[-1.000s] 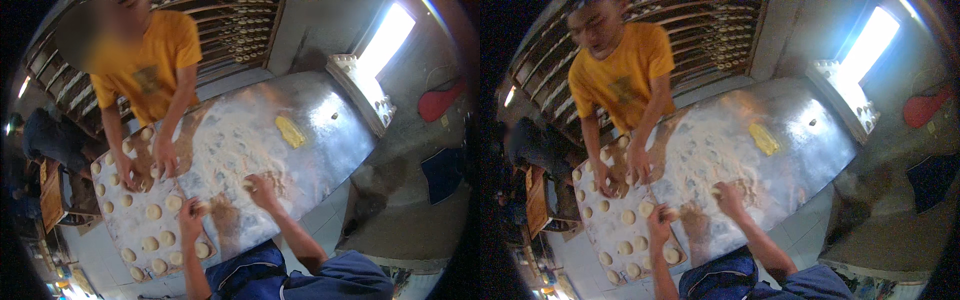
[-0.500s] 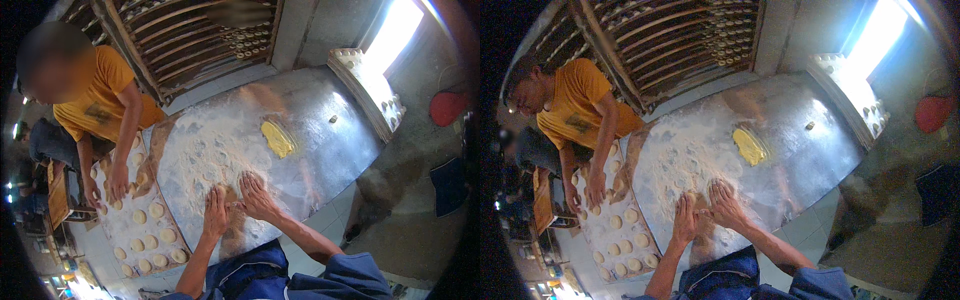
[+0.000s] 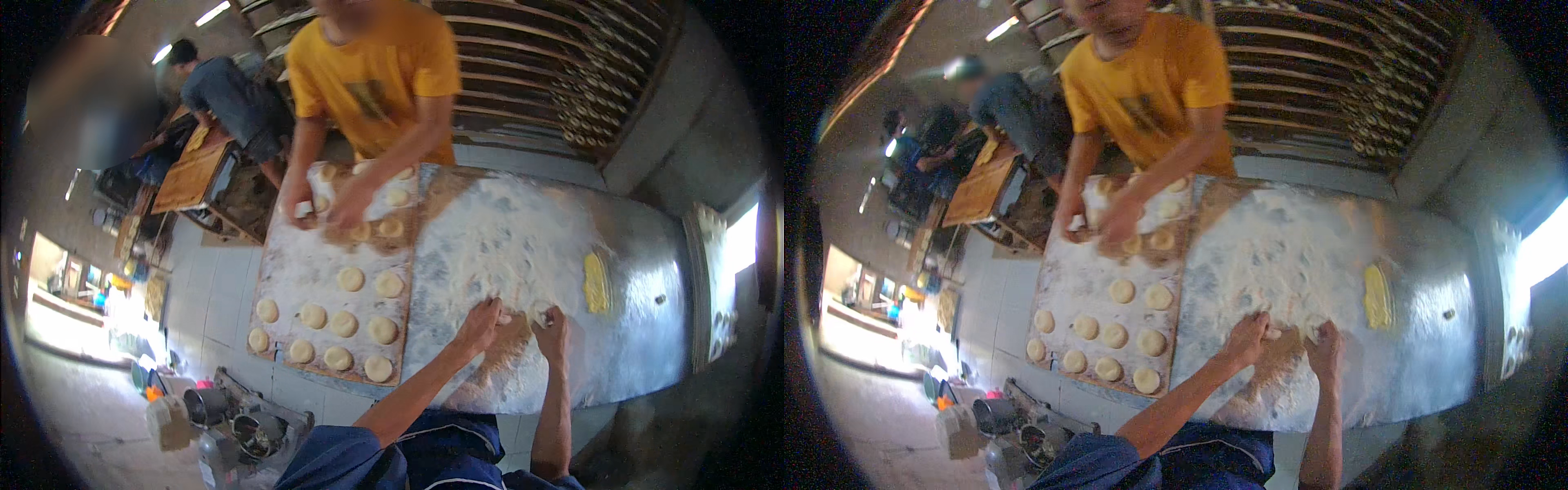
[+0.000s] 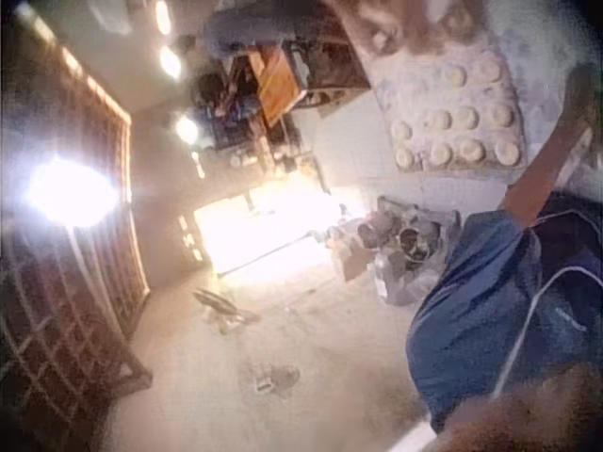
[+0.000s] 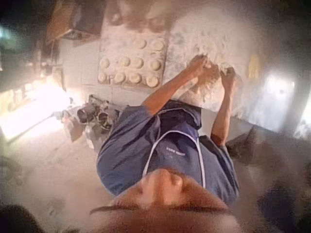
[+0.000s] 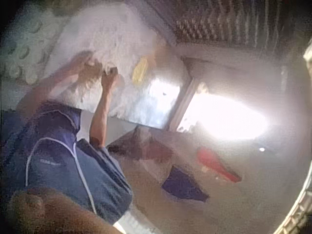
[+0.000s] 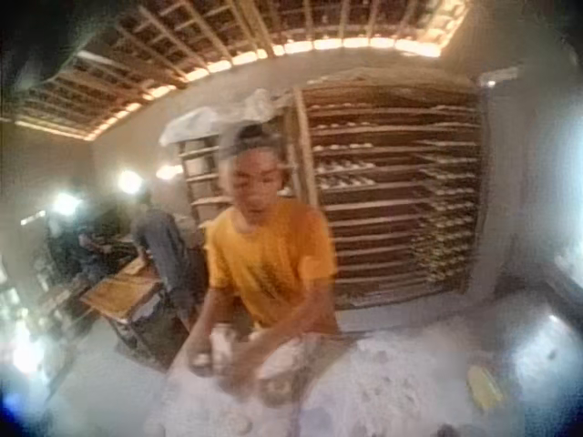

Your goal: The person rolls small dough pieces into balls and places them on a wooden board. They then flatten the dough balls into discs and arrange them on the board. The person repeats this process with multiple dough pieces.

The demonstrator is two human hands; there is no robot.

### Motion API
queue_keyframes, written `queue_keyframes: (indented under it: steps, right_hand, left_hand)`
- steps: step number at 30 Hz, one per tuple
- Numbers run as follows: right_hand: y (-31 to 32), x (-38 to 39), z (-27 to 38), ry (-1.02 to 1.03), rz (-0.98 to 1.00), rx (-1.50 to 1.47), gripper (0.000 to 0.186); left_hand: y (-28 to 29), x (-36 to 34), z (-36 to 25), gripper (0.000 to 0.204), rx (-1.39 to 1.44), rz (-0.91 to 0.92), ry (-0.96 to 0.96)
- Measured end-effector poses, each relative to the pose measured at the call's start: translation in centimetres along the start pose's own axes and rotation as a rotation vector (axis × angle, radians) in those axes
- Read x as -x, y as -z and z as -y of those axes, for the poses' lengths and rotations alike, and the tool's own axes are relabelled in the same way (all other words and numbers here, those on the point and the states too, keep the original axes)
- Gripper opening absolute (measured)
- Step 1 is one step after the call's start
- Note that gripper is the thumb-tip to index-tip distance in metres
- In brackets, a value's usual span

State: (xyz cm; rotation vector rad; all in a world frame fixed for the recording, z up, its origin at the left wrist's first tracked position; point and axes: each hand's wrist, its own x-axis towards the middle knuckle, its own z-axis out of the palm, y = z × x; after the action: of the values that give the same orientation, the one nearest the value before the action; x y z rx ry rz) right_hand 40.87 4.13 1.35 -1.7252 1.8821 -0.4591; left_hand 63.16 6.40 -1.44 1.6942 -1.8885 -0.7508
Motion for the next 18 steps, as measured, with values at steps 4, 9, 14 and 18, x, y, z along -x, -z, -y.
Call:
queue_keyframes:
  steps: [4,9,14,18]
  right_hand:
    - [-3.5,1.8,6.1,0.168,-0.011,-0.167,0.037]
    - [-17.0,2.2,22.6,0.500,0.285,-0.407,0.038]
    - [-29.3,0.8,37.6,0.576,0.569,-0.461,0.046]
    - [-31.1,3.9,39.9,0.761,0.352,0.146,0.060]
  left_hand:
    - [6.9,5.7,4.1,0.032,0.385,-0.213,0.130]
    - [23.2,12.5,18.7,0.029,0.163,-0.428,0.493]
    - [32.2,13.9,32.3,0.027,-0.129,-0.613,0.462]
    - [31.7,16.2,33.7,0.035,-0.432,-0.785,0.343]
